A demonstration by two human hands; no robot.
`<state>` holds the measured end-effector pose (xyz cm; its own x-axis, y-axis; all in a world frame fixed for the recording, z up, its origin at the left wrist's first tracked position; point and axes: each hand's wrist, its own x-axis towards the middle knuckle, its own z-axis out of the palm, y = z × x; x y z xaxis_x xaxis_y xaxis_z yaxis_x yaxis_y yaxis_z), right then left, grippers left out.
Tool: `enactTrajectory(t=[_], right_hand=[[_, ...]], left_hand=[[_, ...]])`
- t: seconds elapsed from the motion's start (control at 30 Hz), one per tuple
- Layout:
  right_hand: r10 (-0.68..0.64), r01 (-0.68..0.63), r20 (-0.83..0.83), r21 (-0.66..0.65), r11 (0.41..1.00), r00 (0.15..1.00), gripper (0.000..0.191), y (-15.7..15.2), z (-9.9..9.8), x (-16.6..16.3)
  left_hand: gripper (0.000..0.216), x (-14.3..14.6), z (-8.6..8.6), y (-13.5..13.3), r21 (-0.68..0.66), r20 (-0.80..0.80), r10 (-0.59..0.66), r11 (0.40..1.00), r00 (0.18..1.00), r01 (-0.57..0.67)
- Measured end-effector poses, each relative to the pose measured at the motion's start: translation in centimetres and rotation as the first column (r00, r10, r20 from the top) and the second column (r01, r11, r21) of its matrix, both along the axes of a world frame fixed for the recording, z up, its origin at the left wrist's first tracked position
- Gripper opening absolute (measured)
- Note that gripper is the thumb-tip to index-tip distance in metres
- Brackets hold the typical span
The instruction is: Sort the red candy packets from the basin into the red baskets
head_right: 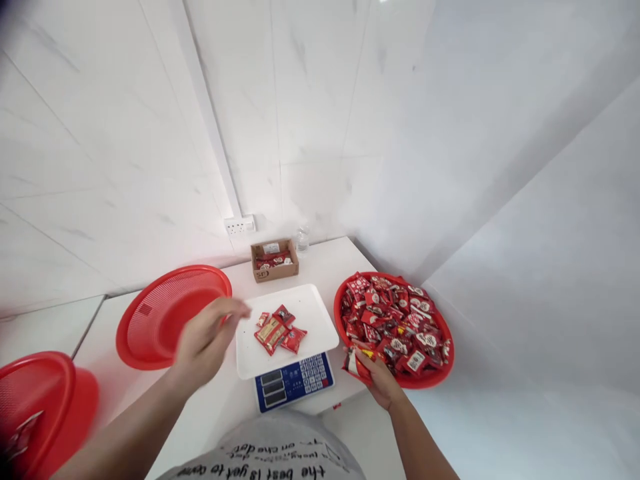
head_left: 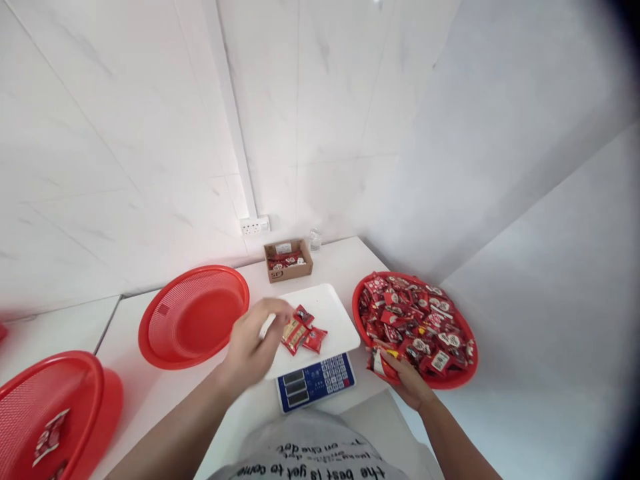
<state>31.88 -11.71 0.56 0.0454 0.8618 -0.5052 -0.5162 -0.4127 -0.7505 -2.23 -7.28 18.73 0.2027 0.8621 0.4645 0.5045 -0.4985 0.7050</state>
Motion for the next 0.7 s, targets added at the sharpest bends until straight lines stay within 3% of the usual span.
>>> enactTrajectory(t=[0.07, 0.17, 0.27, 0.4, 0.53, 0.7], right_hand=[[-0.013, 0.013, -0.003, -0.002, 1.0, 1.0, 0.041, 0.0, 0.1, -0.1], [-0.013, 0.013, 0.006, -0.001, 1.0, 1.0, 0.043, 0.1, 0.0, -0.1], [-0.014, 0.014, 0.018, -0.001, 1.0, 1.0, 0.043, 0.0, -0.2, 0.0], [-0.015, 0.015, 0.022, -0.003, 1.0, 1.0, 0.047, -0.1, -0.1, 0.0], [-0.007, 0.008, 0.037, -0.017, 1.0, 0.999, 0.051, -0.1, 0.2, -0.2], [-0.011, 0.011, 0.026, -0.019, 1.0, 1.0, 0.05, -0.1, 0.3, -0.2]], left_hand=[[0.019, 1.2, -4.7, 3.3, -0.156, -0.127, 0.017, 0.987, 0.992, -0.037], [0.023, 1.1, -11.8, 5.2, -0.305, -0.339, 0.042, 0.94, 0.94, -0.152], [0.031, 0.5, -15.8, 5.1, -0.395, -0.466, -0.028, 0.901, 0.884, -0.179], [0.045, 1.7, -17.0, 5.3, -0.419, -0.49, -0.118, 0.901, 0.864, -0.115], [0.05, 3.2, -17.0, 6.1, -0.464, -0.496, -0.152, 0.878, 0.855, -0.113], [0.049, 2.8, -16.9, 6.7, -0.491, -0.475, -0.166, 0.865, 0.864, -0.104]])
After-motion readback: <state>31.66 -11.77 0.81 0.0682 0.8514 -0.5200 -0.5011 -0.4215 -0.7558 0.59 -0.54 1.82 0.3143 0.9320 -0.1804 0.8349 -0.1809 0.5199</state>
